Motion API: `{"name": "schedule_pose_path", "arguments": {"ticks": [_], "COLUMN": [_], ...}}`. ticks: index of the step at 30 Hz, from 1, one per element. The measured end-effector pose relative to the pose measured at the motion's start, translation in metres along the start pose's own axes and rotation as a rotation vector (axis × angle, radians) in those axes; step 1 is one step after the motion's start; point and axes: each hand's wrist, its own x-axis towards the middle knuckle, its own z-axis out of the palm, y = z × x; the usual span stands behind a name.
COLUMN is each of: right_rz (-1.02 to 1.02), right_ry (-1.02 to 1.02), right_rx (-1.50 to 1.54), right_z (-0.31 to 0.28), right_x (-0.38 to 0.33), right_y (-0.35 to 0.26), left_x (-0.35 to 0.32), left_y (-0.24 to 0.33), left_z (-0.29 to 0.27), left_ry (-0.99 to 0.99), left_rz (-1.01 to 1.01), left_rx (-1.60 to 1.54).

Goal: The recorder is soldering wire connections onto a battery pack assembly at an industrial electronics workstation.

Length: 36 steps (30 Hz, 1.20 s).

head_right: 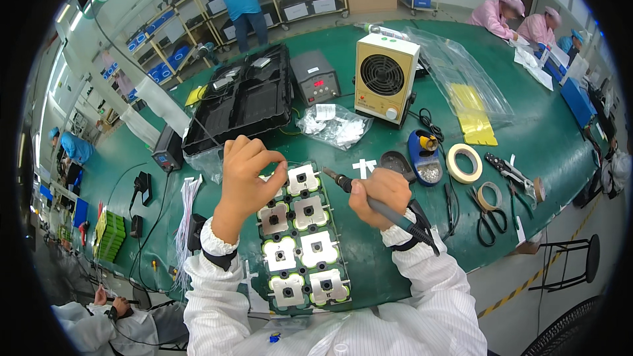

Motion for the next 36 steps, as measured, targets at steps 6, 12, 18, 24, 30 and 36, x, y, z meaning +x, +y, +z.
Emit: {"name": "schedule_pose_path", "arguments": {"ticks": [6, 12, 18, 24, 30, 36], "right_rz": [0.039, 0.209, 0.252, 0.182, 0.414, 0.398], "right_ry": [0.023, -0.062, -0.169, -0.143, -0.412, -0.828], "right_rx": [-0.104, -0.393, -0.474, -0.289, 0.064, 0.091], "right_z": [-0.019, -0.058, -0.064, -0.047, 0.008, 0.059], "right_x": [0.009, -0.032, -0.069, 0.017, 0.088, 0.096], "right_y": [-0.002, -0.006, 0.002, -0.029, -0.078, -0.082], "left_x": [-0.003, -0.041, -0.079, -0.109, -0.146, -0.16], "left_y": [0.001, -0.012, -0.028, -0.036, -0.035, -0.032], "left_z": [-0.027, -0.065, -0.068, -0.055, -0.042, -0.032], "left_ry": [0.043, 0.186, 0.308, 0.394, 0.454, 0.461], "left_rz": [-0.03, -0.156, -0.301, -0.374, -0.389, -0.333], "left_rx": [0.043, 0.108, 0.023, -0.009, 0.061, 0.13]}}
